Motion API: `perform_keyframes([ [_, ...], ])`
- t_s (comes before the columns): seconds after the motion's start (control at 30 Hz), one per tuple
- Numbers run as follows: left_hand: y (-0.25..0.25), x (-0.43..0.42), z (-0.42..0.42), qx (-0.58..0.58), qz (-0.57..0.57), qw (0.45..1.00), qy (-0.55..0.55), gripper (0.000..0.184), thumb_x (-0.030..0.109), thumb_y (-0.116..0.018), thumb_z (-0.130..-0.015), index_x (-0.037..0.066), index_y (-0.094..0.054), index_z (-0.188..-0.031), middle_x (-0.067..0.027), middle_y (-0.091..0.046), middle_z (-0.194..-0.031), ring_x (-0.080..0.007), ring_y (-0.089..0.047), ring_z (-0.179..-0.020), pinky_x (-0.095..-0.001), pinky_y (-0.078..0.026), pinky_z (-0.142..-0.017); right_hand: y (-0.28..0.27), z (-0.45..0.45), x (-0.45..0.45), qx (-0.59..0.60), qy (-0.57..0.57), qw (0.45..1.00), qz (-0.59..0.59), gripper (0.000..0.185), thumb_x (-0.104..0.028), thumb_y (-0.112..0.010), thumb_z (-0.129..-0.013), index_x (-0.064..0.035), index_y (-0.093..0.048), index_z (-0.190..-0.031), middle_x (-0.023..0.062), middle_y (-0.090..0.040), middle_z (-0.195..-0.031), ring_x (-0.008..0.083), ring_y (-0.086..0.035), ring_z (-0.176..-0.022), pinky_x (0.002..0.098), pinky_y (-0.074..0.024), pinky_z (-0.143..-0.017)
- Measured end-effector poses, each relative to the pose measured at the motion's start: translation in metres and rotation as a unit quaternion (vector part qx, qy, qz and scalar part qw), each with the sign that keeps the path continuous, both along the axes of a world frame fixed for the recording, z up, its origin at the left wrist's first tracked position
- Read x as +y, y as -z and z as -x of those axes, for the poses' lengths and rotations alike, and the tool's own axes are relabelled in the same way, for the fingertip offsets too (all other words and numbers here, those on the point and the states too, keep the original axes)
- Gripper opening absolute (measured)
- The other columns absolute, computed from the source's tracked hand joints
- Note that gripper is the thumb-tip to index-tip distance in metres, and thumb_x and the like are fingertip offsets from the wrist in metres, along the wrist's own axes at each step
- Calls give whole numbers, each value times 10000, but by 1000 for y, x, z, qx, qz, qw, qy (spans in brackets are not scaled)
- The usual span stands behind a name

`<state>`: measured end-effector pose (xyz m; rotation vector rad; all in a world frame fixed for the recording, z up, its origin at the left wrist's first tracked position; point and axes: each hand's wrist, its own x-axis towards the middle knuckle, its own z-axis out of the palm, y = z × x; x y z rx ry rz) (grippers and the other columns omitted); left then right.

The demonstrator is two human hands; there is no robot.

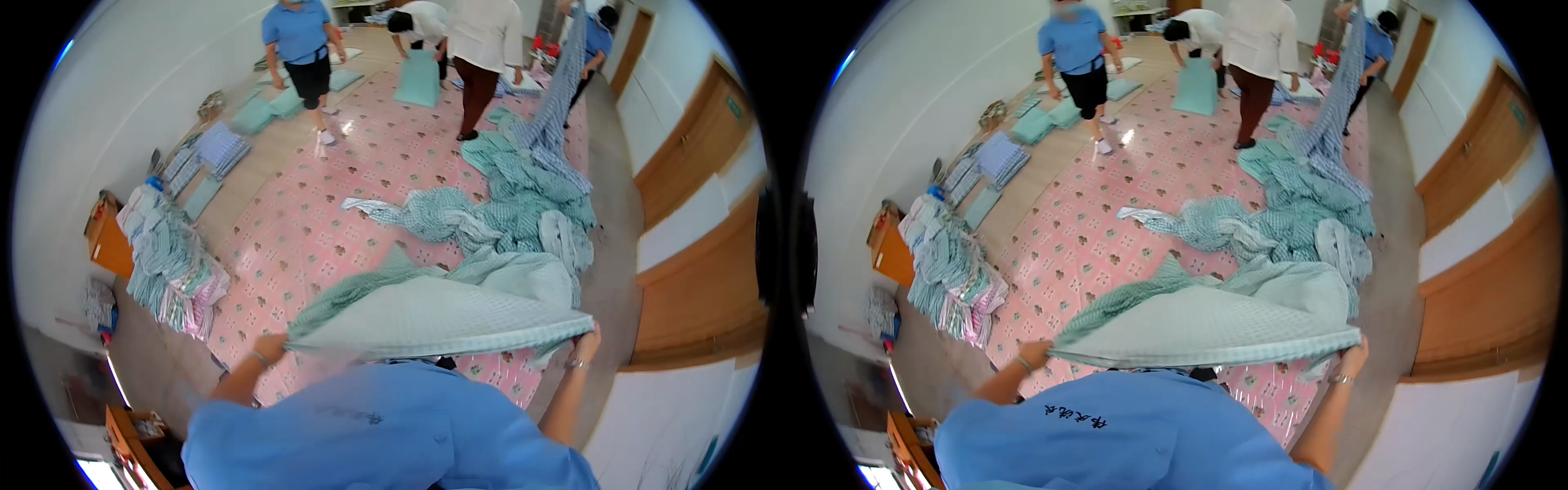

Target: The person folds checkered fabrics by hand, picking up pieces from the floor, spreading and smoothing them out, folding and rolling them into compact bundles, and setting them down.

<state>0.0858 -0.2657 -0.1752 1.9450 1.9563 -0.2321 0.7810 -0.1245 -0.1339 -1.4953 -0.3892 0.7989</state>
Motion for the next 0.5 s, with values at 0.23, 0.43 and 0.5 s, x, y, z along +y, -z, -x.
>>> perform_keyframes([
  [0.23,16,47,-180,-188,19,980,63,253,187,-515,-733,142,-497,-981,-140,-571,-737,-318,-549,-666,-414,-434,-585,7,38,39,-543,-299,785,7,592,-95,-600,-639,-31,-358,-1176,190,-362,-1185,330,-298,-1139,370,-234,-968],
  [0.43,-39,119,-275,-273,-88,920,265,271,175,-523,-710,112,-489,-971,-135,-554,-771,-311,-541,-693,-402,-431,-587,-16,224,5,-300,-711,633,-70,467,-116,-504,-683,-85,-432,-1143,138,-567,-897,225,-550,-809,345,-424,-711],
  [0.5,-60,125,-286,-312,-207,894,247,260,152,-528,-695,92,-496,-946,-111,-551,-808,-293,-543,-691,-381,-438,-576,-22,222,5,-265,-705,657,-31,465,-96,-488,-674,-72,-437,-1136,118,-568,-822,214,-547,-721,326,-429,-652],
])
